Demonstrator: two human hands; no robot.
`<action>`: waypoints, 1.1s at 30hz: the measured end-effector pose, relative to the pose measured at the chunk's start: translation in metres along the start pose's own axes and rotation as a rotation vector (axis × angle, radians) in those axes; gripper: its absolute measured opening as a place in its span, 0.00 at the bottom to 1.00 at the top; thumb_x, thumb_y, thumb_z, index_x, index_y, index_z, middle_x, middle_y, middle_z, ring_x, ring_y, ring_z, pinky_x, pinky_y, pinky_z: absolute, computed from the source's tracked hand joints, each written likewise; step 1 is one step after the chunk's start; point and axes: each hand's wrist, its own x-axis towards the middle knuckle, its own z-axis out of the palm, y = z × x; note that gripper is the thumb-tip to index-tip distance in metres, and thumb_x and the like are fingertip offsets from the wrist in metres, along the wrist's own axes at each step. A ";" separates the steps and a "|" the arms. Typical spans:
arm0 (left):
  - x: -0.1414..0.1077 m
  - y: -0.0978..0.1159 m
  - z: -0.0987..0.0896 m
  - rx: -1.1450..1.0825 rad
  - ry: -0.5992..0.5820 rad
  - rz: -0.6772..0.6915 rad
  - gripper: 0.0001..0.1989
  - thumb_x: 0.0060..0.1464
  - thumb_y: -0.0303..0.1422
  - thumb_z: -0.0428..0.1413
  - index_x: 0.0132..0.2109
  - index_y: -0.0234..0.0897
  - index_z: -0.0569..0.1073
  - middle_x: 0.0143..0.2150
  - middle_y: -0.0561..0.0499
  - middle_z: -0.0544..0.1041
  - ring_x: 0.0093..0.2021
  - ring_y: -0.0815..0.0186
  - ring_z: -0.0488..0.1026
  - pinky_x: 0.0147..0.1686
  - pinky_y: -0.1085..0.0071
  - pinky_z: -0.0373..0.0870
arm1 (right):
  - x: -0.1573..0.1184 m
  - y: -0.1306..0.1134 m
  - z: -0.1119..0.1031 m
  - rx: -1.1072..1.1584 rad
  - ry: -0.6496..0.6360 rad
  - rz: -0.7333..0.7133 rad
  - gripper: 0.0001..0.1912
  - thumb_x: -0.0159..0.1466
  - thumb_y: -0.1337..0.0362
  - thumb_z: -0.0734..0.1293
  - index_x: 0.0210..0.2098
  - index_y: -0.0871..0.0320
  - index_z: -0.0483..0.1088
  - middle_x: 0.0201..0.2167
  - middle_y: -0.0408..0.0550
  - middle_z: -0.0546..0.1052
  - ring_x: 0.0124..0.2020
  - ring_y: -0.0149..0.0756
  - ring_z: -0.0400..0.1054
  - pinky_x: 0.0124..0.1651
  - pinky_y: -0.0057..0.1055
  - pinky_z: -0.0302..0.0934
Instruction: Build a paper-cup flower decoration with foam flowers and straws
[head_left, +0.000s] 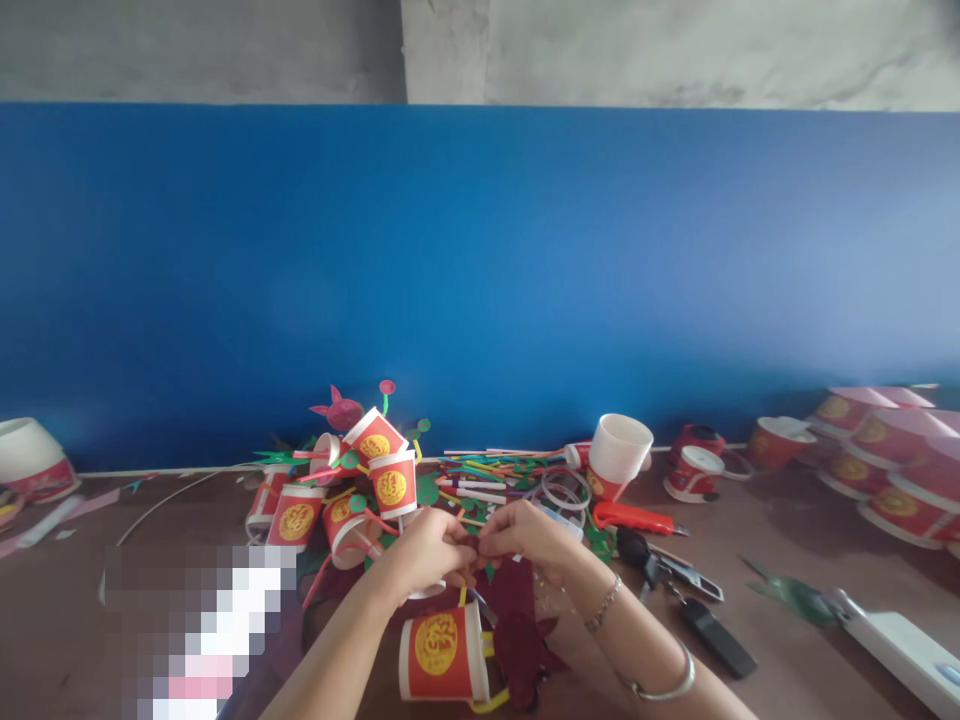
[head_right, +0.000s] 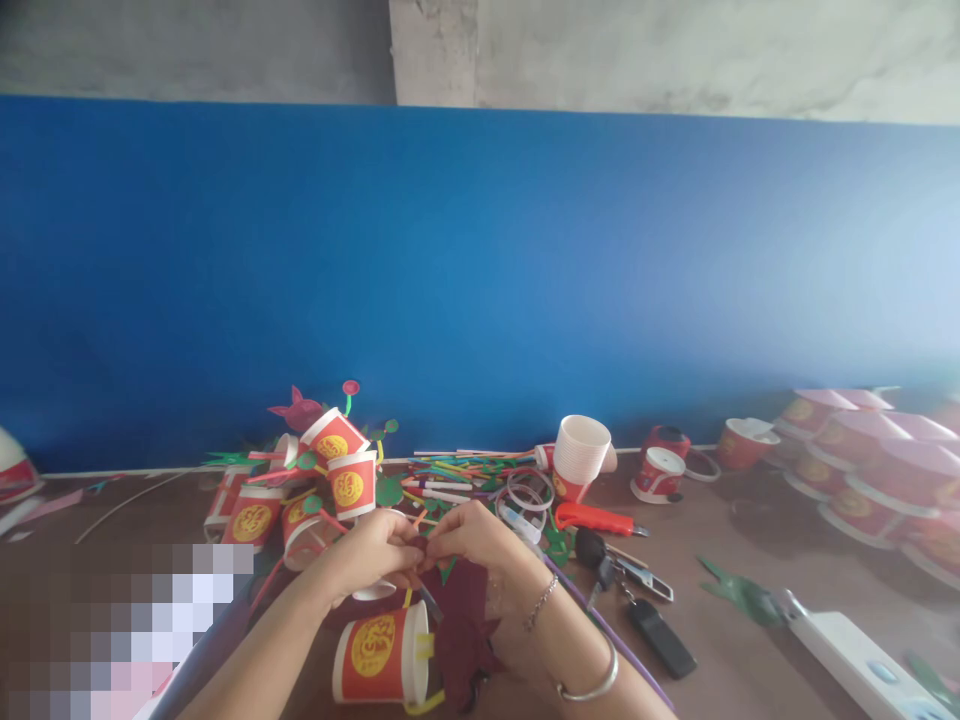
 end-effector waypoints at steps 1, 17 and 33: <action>0.000 0.000 0.000 0.009 0.007 -0.001 0.05 0.41 0.31 0.59 0.27 0.33 0.73 0.28 0.47 0.79 0.30 0.59 0.78 0.32 0.68 0.73 | 0.000 0.000 0.001 0.005 -0.006 -0.002 0.04 0.45 0.66 0.71 0.19 0.61 0.77 0.19 0.44 0.77 0.21 0.27 0.64 0.27 0.24 0.58; 0.011 -0.009 -0.006 0.022 0.120 0.068 0.10 0.44 0.36 0.57 0.24 0.35 0.67 0.19 0.51 0.75 0.24 0.62 0.77 0.25 0.70 0.71 | -0.044 -0.032 0.018 -0.873 0.142 -0.042 0.16 0.55 0.56 0.64 0.18 0.59 0.74 0.14 0.45 0.73 0.18 0.29 0.62 0.21 0.24 0.48; 0.000 0.012 -0.015 -0.029 0.219 0.098 0.07 0.46 0.33 0.55 0.25 0.36 0.67 0.16 0.54 0.73 0.21 0.64 0.75 0.23 0.72 0.69 | -0.044 -0.023 0.030 -1.082 0.232 -0.223 0.09 0.59 0.70 0.58 0.31 0.56 0.70 0.28 0.45 0.78 0.28 0.32 0.70 0.26 0.26 0.44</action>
